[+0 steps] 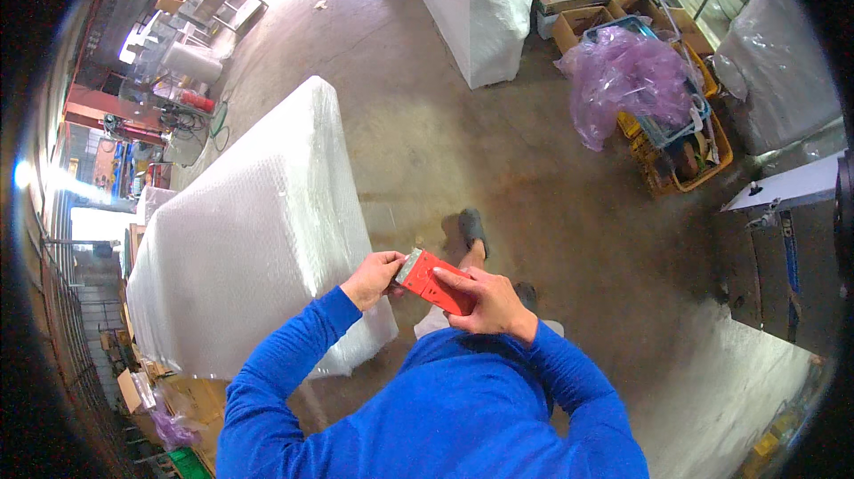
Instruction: The person wraps a large piece of furniture with bubble wrap and secures it with packing tape using a handheld dispenser. They smooth the wrap, apply tape along seams, and rotate the item to cover all sides.
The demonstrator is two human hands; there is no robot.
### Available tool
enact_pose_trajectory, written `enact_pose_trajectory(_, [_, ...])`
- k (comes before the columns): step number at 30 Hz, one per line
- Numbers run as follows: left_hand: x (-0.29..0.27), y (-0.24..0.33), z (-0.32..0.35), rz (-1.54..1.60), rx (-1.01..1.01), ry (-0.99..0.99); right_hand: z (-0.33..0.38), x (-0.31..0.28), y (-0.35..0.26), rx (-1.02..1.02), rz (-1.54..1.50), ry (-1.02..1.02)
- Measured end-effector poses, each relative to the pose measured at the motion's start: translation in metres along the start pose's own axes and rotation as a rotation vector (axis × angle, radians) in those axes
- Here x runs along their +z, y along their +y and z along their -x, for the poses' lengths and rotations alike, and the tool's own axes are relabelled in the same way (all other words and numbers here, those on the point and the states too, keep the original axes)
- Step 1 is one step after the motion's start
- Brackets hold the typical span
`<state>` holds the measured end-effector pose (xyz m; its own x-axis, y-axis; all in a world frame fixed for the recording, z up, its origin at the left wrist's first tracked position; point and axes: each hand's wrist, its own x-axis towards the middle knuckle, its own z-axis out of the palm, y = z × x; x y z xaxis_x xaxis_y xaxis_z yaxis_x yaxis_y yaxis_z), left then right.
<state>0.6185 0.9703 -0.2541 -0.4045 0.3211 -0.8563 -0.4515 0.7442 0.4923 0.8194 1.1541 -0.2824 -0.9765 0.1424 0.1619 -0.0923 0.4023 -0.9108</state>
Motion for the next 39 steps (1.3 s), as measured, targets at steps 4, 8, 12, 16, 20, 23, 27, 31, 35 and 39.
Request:
enact_pose_trajectory(4, [-0.043,0.04,-0.057,-0.18,0.161,0.068,-0.064,0.007,0.026,0.112,-0.017,0.008])
enact_pose_trajectory(8, [-0.126,0.147,-0.15,-0.687,0.371,0.165,-0.163,0.047,0.072,0.19,-0.286,0.149])
enact_pose_trajectory(12, [-0.224,0.268,-0.261,-1.345,0.4,0.374,-0.273,0.093,0.13,0.422,-0.63,0.026])
enact_pose_trajectory(16, [-0.283,0.308,-0.328,-1.639,0.245,0.431,-0.367,0.123,0.176,0.499,-1.033,-0.067])
enact_pose_trajectory(20, [-0.309,0.299,-0.348,-1.881,0.322,0.478,-0.423,0.135,0.199,0.544,-1.085,-0.176])
enact_pose_trajectory(23, [-0.319,0.285,-0.346,-2.072,0.428,0.517,-0.445,0.136,0.207,0.595,-1.085,-0.317])
enact_pose_trajectory(27, [-0.318,0.282,-0.342,-2.013,0.47,0.566,-0.454,0.129,0.212,0.618,-1.095,-0.402])
enact_pose_trajectory(31, [-0.31,0.284,-0.327,-2.19,0.395,0.26,-0.457,0.127,0.216,0.528,-1.072,-0.401])
enact_pose_trajectory(35, [-0.3,0.271,-0.302,-2.272,0.096,0.086,-0.446,0.132,0.22,0.6,-1.141,-0.447])
enact_pose_trajectory(39, [-0.282,0.254,-0.289,-2.362,0.061,0.091,-0.386,0.137,0.205,0.422,-0.993,-0.544])
